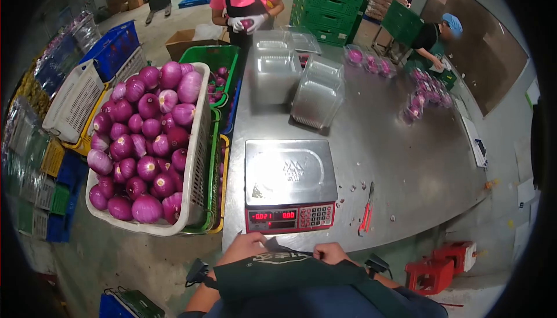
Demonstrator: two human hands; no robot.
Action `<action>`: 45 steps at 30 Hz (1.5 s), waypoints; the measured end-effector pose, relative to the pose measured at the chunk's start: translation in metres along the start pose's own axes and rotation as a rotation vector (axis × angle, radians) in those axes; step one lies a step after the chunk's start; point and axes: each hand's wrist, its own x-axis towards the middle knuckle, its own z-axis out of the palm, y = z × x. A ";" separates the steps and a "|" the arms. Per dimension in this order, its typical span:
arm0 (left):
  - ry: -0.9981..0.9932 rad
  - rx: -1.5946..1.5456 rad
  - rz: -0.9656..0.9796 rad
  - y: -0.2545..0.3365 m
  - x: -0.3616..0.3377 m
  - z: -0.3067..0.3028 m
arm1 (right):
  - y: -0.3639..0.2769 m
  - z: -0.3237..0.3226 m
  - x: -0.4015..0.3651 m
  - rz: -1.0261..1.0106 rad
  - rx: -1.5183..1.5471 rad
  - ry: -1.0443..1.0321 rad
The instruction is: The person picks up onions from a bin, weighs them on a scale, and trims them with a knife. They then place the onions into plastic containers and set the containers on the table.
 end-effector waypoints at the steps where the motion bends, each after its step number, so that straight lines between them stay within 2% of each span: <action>1: 0.079 0.003 -0.122 0.015 -0.008 -0.003 | -0.010 -0.006 0.003 0.012 0.005 -0.005; 3: 0.041 -0.084 -0.124 -0.017 -0.002 0.001 | -0.038 -0.021 0.016 0.069 0.224 -0.214; 4: 0.014 -0.168 -0.100 -0.031 0.004 0.002 | -0.038 -0.027 0.021 0.066 0.230 -0.215; 5: -0.092 -0.263 -0.127 -0.040 0.009 -0.002 | -0.035 -0.037 0.026 0.092 0.288 -0.313; 7: -0.085 -0.281 -0.102 -0.041 0.012 -0.005 | -0.024 -0.055 0.035 0.164 0.406 -0.491; 8: -0.080 -0.301 -0.077 -0.041 0.014 -0.007 | -0.022 -0.064 0.041 0.156 0.401 -0.492; 10: -0.062 -0.362 -0.048 -0.041 0.008 -0.020 | -0.026 -0.084 0.061 0.183 0.575 -0.447; 12: -0.042 -0.500 0.000 -0.045 0.000 -0.039 | -0.025 -0.106 0.090 0.154 0.600 -0.237; 13: -0.031 -0.469 -0.023 -0.050 -0.003 -0.048 | -0.022 -0.114 0.109 0.062 0.502 -0.024; 15: 0.047 -0.343 -0.024 -0.051 -0.009 -0.058 | -0.013 -0.145 0.158 0.025 0.174 0.267; 16: 0.091 -0.277 -0.002 -0.047 -0.016 -0.059 | -0.005 -0.162 0.188 -0.065 0.124 0.404; 19: 0.165 -0.403 0.048 -0.012 -0.042 -0.067 | -0.034 -0.220 0.264 -0.251 -0.154 0.696; 20: 0.189 -0.346 0.090 0.003 -0.053 -0.072 | -0.033 -0.234 0.290 -0.316 -0.250 0.783; 21: 0.261 -0.347 0.134 0.019 -0.065 -0.076 | -0.029 -0.248 0.318 -0.389 -0.334 0.871; 23: 0.461 -0.308 0.174 0.048 -0.094 -0.087 | -0.030 -0.264 0.360 -0.426 -0.647 0.904; 25: 0.754 -0.282 0.169 0.060 -0.121 -0.102 | -0.033 -0.277 0.385 -0.348 -0.837 0.744; 26: 0.872 -0.273 0.193 0.058 -0.133 -0.114 | -0.043 -0.277 0.390 -0.226 -0.972 0.697; 28: 1.111 -0.232 0.235 0.046 -0.152 -0.146 | -0.034 -0.284 0.409 -0.182 -0.939 0.628; 30: 1.269 -0.149 0.181 0.036 -0.170 -0.187 | -0.023 -0.288 0.417 -0.158 -0.756 0.602; 31: 1.349 -0.111 0.168 0.029 -0.173 -0.211 | -0.021 -0.286 0.417 -0.158 -0.755 0.597; 32: 1.349 -0.110 0.169 0.028 -0.171 -0.232 | -0.021 -0.284 0.415 -0.114 -0.752 0.593; 34: 1.509 0.076 0.078 0.029 -0.165 -0.273 | -0.017 -0.283 0.416 -0.071 -0.754 0.593; 35: 1.507 0.073 0.085 0.022 -0.157 -0.297 | -0.014 -0.281 0.419 -0.056 -0.748 0.701; 36: 1.595 0.176 -0.007 0.011 -0.147 -0.323 | -0.013 -0.282 0.422 -0.043 -0.740 0.811; 37: 1.680 0.278 -0.104 0.011 -0.141 -0.339 | -0.016 -0.286 0.423 -0.046 -0.745 0.818; 38: 1.680 0.270 -0.097 0.010 -0.138 -0.353 | -0.019 -0.292 0.424 -0.140 -0.494 0.966; 39: 1.656 0.294 -0.184 0.014 -0.129 -0.362 | -0.022 -0.297 0.422 -0.232 -0.236 1.102; 40: 1.625 0.320 -0.265 0.018 -0.118 -0.369 | -0.038 -0.295 0.406 -0.229 -0.246 1.116; 41: 1.634 0.404 -0.374 0.025 -0.110 -0.368 | -0.066 -0.281 0.378 -0.276 -0.233 1.062; 42: 1.619 0.404 -0.355 0.027 -0.105 -0.369 | -0.087 -0.261 0.354 -0.320 -0.221 1.009; 44: 1.710 0.407 -0.451 0.026 -0.097 -0.369 | -0.086 -0.208 0.308 -0.573 -0.435 0.827; 45: 1.730 0.403 -0.391 0.019 -0.098 -0.373 | -0.080 -0.177 0.291 -0.726 -0.492 0.751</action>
